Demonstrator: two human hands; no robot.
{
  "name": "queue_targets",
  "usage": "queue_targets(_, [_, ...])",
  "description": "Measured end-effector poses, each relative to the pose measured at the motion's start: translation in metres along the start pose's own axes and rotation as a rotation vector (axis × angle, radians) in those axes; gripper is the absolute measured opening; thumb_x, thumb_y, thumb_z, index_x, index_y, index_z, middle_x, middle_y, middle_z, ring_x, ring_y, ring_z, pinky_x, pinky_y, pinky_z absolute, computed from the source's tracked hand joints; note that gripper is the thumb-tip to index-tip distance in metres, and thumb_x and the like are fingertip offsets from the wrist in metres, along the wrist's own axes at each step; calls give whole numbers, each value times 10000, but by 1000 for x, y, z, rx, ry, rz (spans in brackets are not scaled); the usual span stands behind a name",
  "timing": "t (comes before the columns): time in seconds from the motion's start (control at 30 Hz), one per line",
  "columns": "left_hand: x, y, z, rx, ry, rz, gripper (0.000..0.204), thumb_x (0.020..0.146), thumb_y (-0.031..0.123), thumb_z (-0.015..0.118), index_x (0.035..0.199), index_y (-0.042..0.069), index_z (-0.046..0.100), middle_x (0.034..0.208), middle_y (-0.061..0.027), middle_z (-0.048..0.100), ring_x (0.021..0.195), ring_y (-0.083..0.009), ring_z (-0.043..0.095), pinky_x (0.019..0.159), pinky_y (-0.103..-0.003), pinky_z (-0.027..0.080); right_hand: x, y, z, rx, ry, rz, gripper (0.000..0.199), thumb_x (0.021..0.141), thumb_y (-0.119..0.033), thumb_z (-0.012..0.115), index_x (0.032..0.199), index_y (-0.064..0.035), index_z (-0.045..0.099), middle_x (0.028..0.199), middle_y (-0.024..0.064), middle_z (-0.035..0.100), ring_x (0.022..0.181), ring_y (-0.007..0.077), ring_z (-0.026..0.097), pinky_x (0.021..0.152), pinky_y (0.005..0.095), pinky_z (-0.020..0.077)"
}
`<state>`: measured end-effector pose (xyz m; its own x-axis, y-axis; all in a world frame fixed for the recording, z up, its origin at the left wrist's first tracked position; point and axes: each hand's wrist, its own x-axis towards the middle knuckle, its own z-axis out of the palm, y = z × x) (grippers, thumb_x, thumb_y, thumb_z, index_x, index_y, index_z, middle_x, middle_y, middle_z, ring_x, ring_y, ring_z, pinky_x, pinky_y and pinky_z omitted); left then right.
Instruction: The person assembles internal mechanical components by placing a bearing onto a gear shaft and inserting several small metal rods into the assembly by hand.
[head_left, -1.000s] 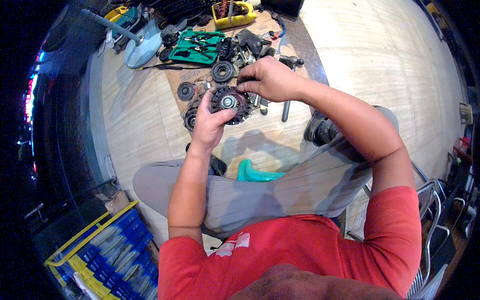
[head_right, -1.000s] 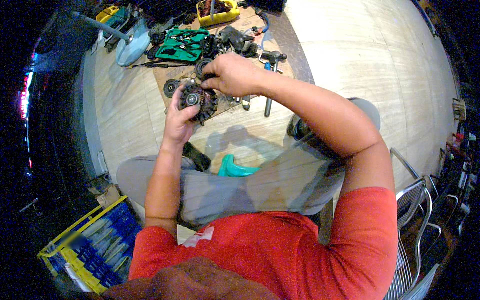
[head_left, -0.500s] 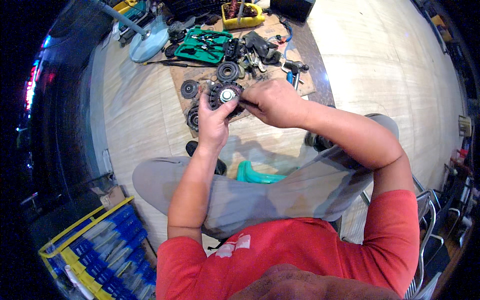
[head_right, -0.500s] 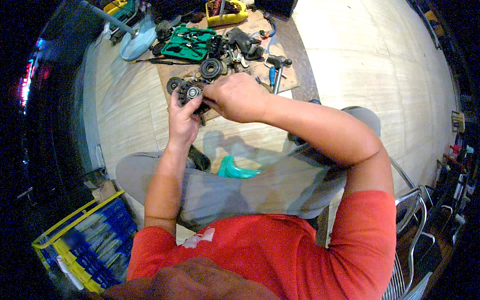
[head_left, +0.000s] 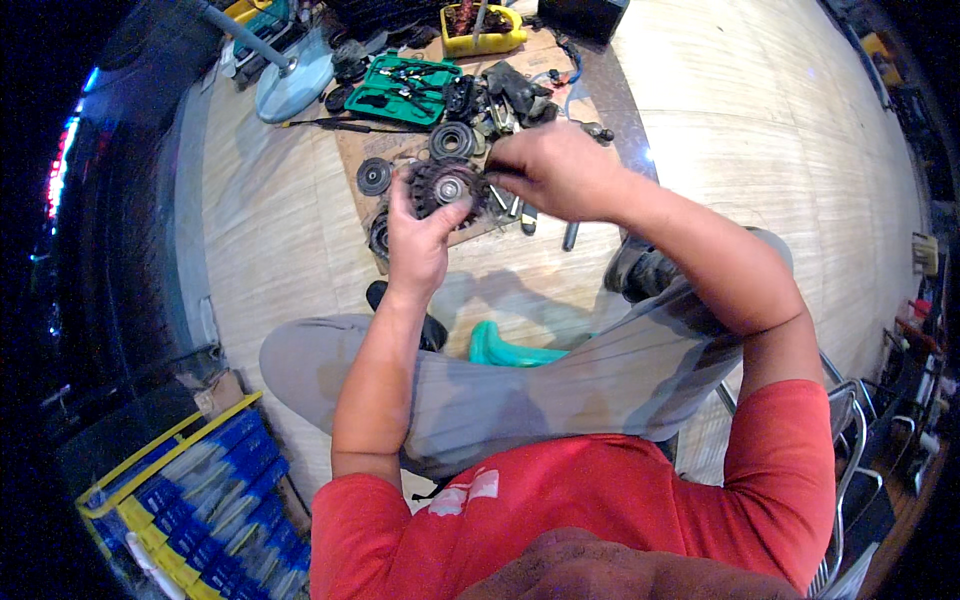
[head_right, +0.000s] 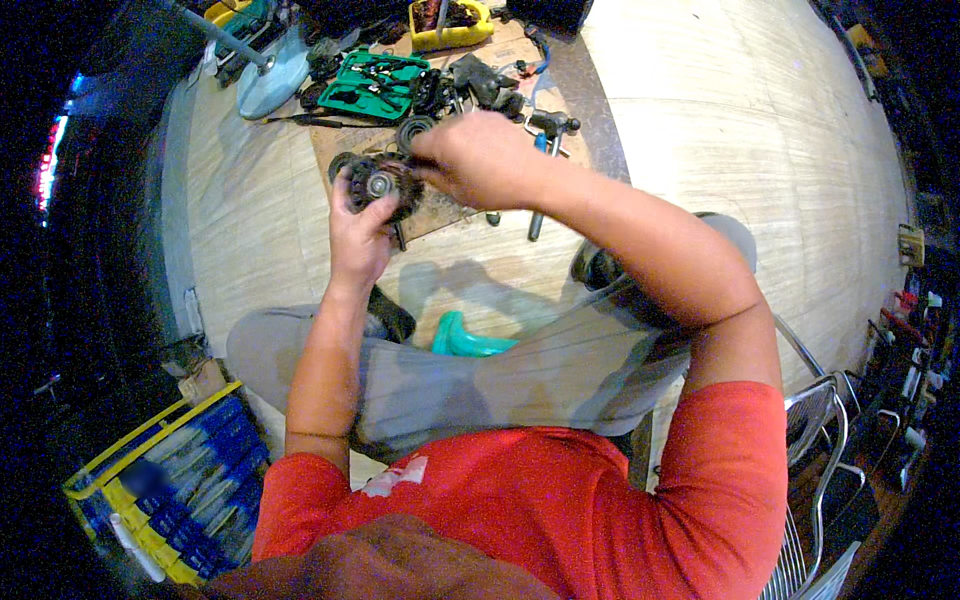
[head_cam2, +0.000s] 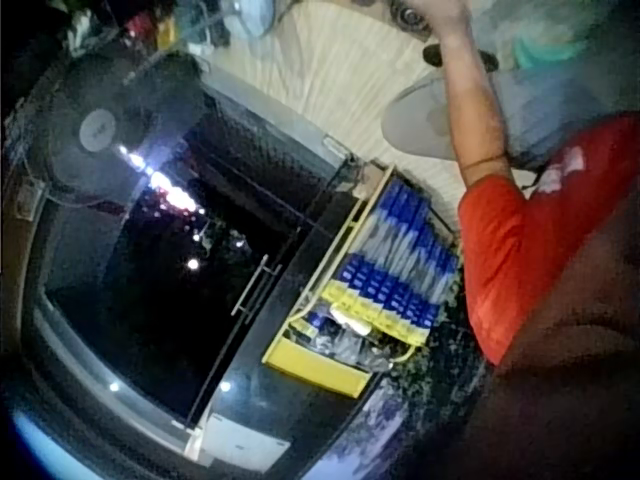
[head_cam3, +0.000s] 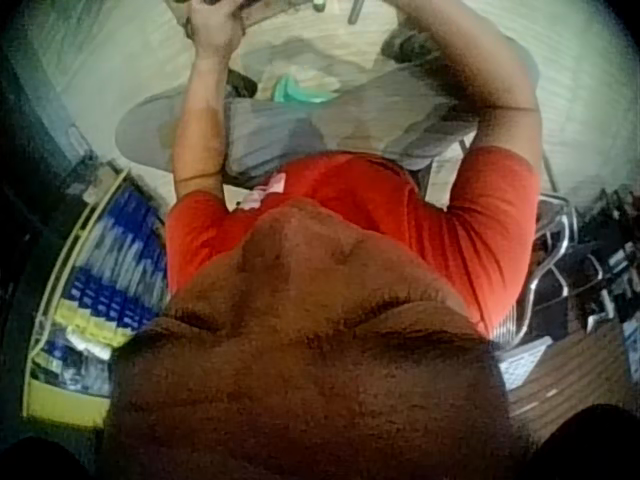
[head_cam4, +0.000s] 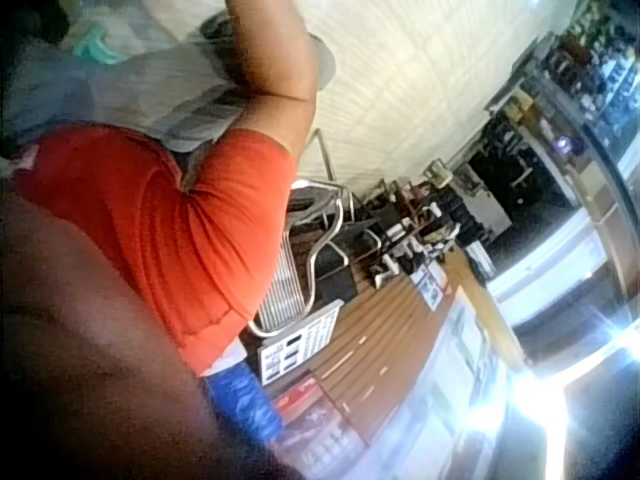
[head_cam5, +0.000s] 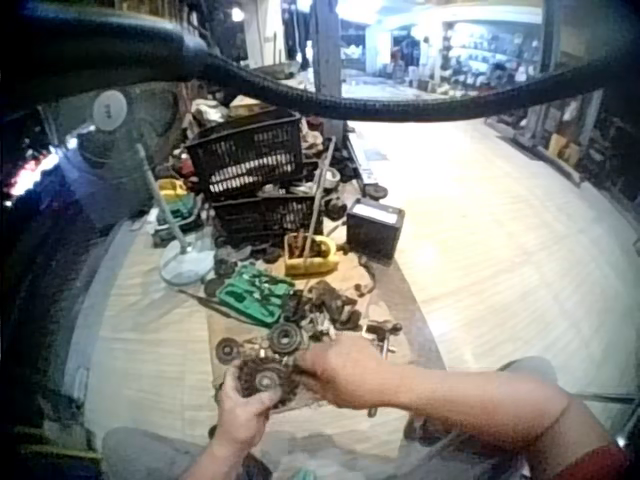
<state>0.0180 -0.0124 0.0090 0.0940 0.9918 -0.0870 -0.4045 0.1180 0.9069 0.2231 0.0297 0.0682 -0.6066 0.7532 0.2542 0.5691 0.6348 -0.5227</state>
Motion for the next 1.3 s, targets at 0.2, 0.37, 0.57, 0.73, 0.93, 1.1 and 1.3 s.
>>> queue_targets(0.2, [-6, -9, 7, -166, 176, -38, 481, 839, -42, 614, 1272, 42, 421, 1148, -108, 591, 1040, -236, 599, 910, -378, 504, -14, -24, 30, -93, -32, -13, 107, 796, -175, 598, 782, -69, 590, 730, 141, 652, 705, 339, 665, 607, 455, 528])
queue_targets(0.37, [0, -15, -8, -129, 108, -1, 677, 786, -34, 683, 1358, 23, 326, 1142, -102, 577, 1031, -211, 607, 892, -335, 513, -6, -15, 22, -34, -16, 30, 172, 825, -250, 627, 812, -79, 616, 758, 145, 659, 719, 361, 658, 629, 482, 521])
queue_targets(0.57, [-6, -1, -7, 114, -109, -50, 744, 675, 10, 773, 1306, -19, 380, 1155, -111, 588, 1033, -195, 599, 913, -310, 486, 7, 11, -7, 80, -89, 108, 185, 823, -247, 662, 885, -73, 658, 778, 180, 650, 778, 400, 629, 683, 498, 500])
queue_targets(0.73, [-3, -10, -6, 108, -38, -30, 714, 713, 7, 758, 1310, -34, 369, 1146, -107, 586, 1023, -196, 602, 902, -312, 491, 7, 8, -6, 21, -54, 71, 192, 815, -241, 671, 856, -55, 647, 768, 181, 644, 769, 395, 628, 669, 486, 501])
queue_targets(0.93, [10, -15, -6, -137, 232, -19, 566, 820, -44, 662, 1304, 12, 372, 1097, -112, 601, 946, -213, 636, 834, -340, 546, -12, -18, 34, -47, -69, -17, 161, 804, -193, 657, 829, -47, 593, 744, 162, 627, 729, 376, 626, 622, 483, 490])
queue_targets(1.1, [9, -21, -5, -209, 254, -79, 568, 830, -39, 655, 1313, 54, 369, 1077, -98, 604, 936, -203, 644, 782, -350, 568, -7, -13, 34, 8, -10, -7, 239, 821, -254, 643, 896, -29, 606, 761, 177, 656, 738, 381, 653, 643, 493, 521])
queue_targets(1.3, [7, -21, -9, -120, 218, -65, 590, 804, -21, 690, 1297, 26, 370, 1068, -98, 606, 946, -194, 638, 831, -334, 547, -8, -6, 32, 83, -167, 116, 344, 814, -191, 664, 1095, -17, 566, 868, 227, 650, 847, 422, 625, 745, 500, 498])
